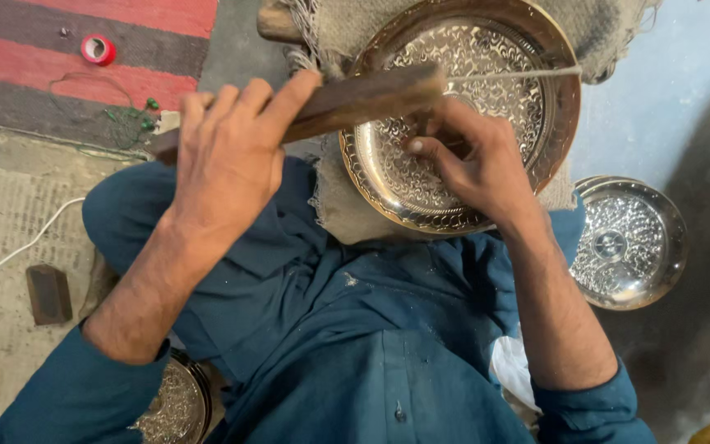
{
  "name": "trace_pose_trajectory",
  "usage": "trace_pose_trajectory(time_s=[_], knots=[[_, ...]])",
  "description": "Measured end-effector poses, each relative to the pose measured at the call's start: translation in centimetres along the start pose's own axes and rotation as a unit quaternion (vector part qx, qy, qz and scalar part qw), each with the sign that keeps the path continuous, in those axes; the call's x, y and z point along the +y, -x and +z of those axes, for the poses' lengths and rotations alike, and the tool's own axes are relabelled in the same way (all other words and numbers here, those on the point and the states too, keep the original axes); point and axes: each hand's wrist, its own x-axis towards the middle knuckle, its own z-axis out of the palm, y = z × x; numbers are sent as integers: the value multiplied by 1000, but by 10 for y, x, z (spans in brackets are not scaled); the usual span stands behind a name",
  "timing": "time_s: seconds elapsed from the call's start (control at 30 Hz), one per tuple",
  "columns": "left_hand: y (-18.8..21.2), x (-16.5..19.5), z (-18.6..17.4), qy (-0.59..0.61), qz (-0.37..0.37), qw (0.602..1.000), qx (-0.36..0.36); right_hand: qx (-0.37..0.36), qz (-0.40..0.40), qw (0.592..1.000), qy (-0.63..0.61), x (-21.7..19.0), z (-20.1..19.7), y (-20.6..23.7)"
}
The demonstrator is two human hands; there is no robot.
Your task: The person sits cross-legged on the floor with an ornate brass plate resting on a cloth cushion on their lap. They hold a chisel against the plate's embossed pattern with one hand and strike it with a wooden mallet in the other, working across the decorative surface, briefly repositioning the plate and rope strap before resuming chiseling.
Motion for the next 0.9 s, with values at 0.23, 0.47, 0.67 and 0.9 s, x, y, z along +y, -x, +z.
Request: trace_pose_trajectory(time_s=[0.23, 0.47, 0.67, 0.9], knots=[[-1, -4, -1, 26, -31, 999, -23, -14, -43, 999, 6, 5, 0, -3], [0, -3, 3, 151, -40, 988, -9, -9, -39, 999, -12, 4, -1, -1], [1, -3, 1, 130, -19, 991, -2, -9, -24, 1000, -18, 0, -1, -1], [3, -8, -3, 277, -84, 956, 43, -22, 11, 985, -171, -2, -5, 0]])
